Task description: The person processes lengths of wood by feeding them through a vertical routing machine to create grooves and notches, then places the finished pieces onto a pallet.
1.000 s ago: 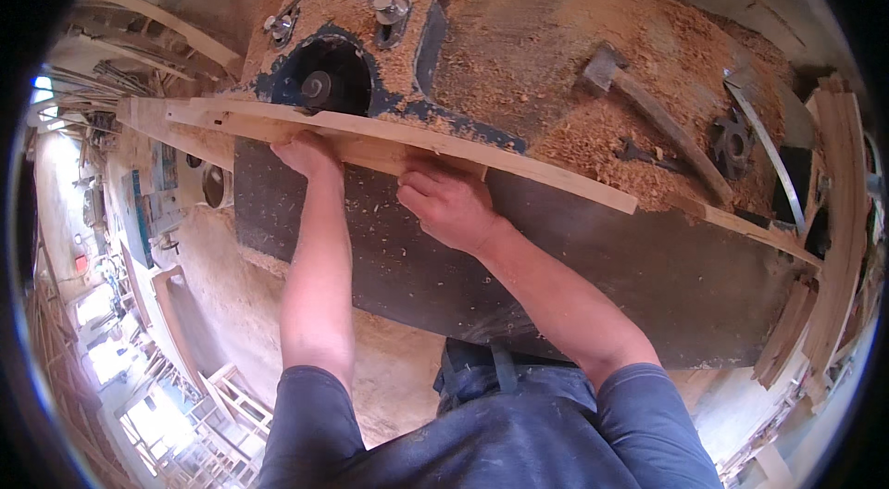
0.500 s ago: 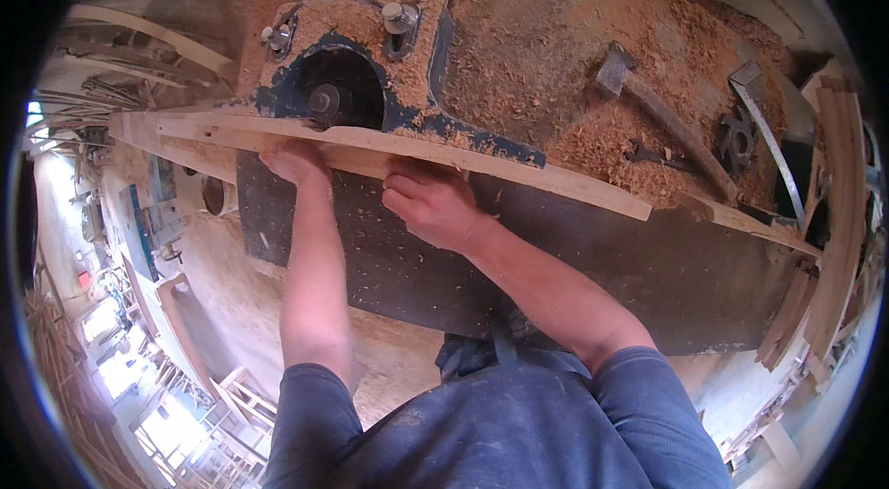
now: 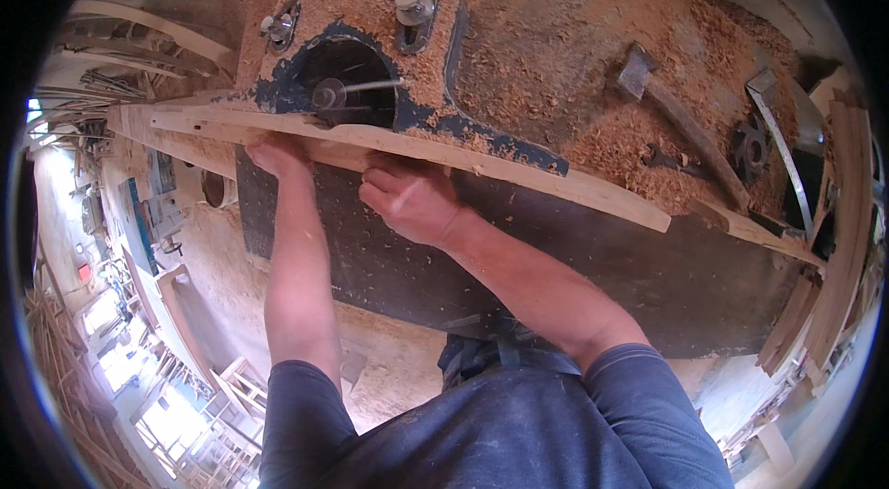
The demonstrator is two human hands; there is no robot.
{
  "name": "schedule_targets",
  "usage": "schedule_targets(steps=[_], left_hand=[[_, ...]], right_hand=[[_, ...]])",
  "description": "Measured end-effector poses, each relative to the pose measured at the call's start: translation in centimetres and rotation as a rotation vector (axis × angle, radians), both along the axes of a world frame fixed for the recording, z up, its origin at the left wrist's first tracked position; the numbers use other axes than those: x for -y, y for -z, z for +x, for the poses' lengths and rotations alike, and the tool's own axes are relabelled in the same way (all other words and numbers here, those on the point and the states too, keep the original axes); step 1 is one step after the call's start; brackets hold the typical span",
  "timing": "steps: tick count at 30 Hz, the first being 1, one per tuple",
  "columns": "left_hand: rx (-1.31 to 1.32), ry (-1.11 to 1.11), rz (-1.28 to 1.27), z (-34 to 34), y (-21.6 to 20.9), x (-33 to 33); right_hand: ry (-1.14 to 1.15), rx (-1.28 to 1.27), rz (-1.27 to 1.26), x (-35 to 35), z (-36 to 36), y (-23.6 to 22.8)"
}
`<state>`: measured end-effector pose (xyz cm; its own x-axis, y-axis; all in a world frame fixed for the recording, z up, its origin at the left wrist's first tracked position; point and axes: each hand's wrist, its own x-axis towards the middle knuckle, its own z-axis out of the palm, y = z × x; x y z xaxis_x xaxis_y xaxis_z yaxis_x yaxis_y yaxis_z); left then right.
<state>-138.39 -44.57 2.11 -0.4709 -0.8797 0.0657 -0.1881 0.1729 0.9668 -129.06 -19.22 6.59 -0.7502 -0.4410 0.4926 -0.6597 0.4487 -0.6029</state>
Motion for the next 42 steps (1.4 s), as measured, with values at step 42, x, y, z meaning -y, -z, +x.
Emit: schedule_targets(steps=[42], left_hand=[[0.292,-0.103,-0.107,-2.7,-0.4,6.8]], right_hand=[[-0.001,0.033,-0.02,6.9,-1.8,0.6]])
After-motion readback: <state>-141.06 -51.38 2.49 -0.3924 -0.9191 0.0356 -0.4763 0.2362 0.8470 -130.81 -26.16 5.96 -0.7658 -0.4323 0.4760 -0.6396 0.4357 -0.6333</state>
